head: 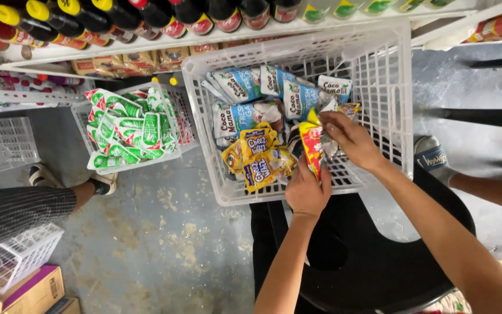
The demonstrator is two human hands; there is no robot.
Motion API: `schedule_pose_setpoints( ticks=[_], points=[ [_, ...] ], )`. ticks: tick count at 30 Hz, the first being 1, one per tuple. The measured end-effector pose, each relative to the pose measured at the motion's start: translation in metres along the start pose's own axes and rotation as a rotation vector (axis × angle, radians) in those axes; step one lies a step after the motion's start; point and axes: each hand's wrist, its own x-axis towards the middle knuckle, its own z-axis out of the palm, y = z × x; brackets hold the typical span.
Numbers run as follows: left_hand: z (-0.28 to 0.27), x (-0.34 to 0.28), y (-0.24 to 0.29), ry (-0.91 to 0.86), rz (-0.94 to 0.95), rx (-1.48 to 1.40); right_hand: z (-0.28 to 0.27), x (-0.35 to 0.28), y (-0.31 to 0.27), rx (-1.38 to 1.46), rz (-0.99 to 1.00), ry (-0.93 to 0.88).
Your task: Stocking various packaged food items like ketchup, cheese spread, and coconut milk from a basket onto grocery shelves.
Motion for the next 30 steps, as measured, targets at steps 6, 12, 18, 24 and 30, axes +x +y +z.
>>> schedule_pose_setpoints(
  ticks=[6,12,18,24,30],
  points=[
    [-0.001,-0.004,-0.004,-0.007,0.025,0.025,0.024,-0.003,0.071,-0.614,-0.255,-0.17],
    [-0.018,0.002,0.009,-0.102,-0.075,-0.027,0.035,-0.011,0.044,-0.565,-0.154,-0.144],
    [-0.037,0.006,-0.005,-0.148,-0.215,-0.39,0.016,-0.023,0.066,-0.547,-0.168,-0.039],
    [-0.031,-0.037,-0.072,-0.064,-0.495,-1.251,0.017,-0.081,-0.056,-0.544,-0.244,0.411],
    [-0.122,-0.031,-0.013,-0.104,-0.411,-1.558,0.035,-0.177,-0.145,-0.669,-0.431,0.635]
  ],
)
